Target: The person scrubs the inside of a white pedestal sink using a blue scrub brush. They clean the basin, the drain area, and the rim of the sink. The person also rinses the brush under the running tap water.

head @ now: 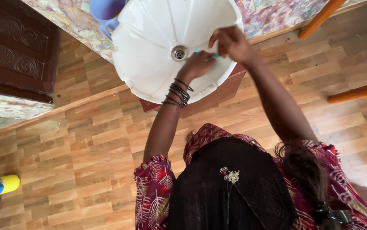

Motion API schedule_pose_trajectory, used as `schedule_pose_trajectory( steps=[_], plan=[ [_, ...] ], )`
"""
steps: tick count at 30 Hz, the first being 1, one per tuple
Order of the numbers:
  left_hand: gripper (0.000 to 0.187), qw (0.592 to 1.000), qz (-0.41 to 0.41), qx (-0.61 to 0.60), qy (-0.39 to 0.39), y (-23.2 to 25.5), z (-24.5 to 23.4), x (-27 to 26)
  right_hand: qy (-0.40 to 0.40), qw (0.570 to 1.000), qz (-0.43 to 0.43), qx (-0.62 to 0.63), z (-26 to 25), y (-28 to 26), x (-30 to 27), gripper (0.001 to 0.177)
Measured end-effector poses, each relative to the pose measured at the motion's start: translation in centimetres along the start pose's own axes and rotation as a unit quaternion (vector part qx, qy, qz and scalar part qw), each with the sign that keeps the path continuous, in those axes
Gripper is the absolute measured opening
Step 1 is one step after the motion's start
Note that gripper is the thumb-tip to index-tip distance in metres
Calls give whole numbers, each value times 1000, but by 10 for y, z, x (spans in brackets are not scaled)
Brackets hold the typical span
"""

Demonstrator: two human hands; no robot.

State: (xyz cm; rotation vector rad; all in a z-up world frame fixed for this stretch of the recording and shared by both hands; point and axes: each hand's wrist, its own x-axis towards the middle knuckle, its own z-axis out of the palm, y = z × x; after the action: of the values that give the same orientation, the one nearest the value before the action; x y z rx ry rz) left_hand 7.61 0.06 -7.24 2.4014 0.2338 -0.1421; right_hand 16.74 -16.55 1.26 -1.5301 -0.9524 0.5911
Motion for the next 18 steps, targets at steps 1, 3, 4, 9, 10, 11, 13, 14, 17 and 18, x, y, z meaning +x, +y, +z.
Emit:
schedule_pose_trajectory(
  steps=[1, 3, 4, 9, 10, 11, 13, 14, 17, 18],
  plan=[
    [40, 1000, -4, -21, 12, -21, 6, 5, 13, 1000, -19, 17, 10, 25, 0, 48],
    [41, 997, 19, -48, 54, -55, 16, 10, 29, 997, -52, 44, 27, 59, -3, 48],
    [41, 994, 45, -54, 83, -63, 21, 10, 33, 996, -67, 54, 32, 66, -7, 48],
    [63, 990, -96, -102, -20, -19, 8, 16, -21, 992, -44, -114, -2, -1, -7, 33],
    [61, 990, -59, -128, -14, -2, 6, 17, -28, 990, -64, -124, -13, -24, -7, 29],
    [59, 988, -21, -155, -10, 13, 3, 19, -34, 987, -82, -134, -24, -44, -7, 26],
    [56, 975, 58, -214, 0, 27, -2, 23, -31, 988, -53, -140, -44, -73, -7, 26],
    [54, 965, 97, -242, 4, 27, -3, 27, -30, 989, -39, -143, -49, -77, -5, 27],
    [54, 991, 12, -132, -12, -9, 0, 43, -57, 991, -21, -122, -41, -45, 20, 30],
    [54, 997, 17, -72, -8, -29, 3, 47, -71, 991, -15, -108, -30, -23, 32, 30]
  ],
)
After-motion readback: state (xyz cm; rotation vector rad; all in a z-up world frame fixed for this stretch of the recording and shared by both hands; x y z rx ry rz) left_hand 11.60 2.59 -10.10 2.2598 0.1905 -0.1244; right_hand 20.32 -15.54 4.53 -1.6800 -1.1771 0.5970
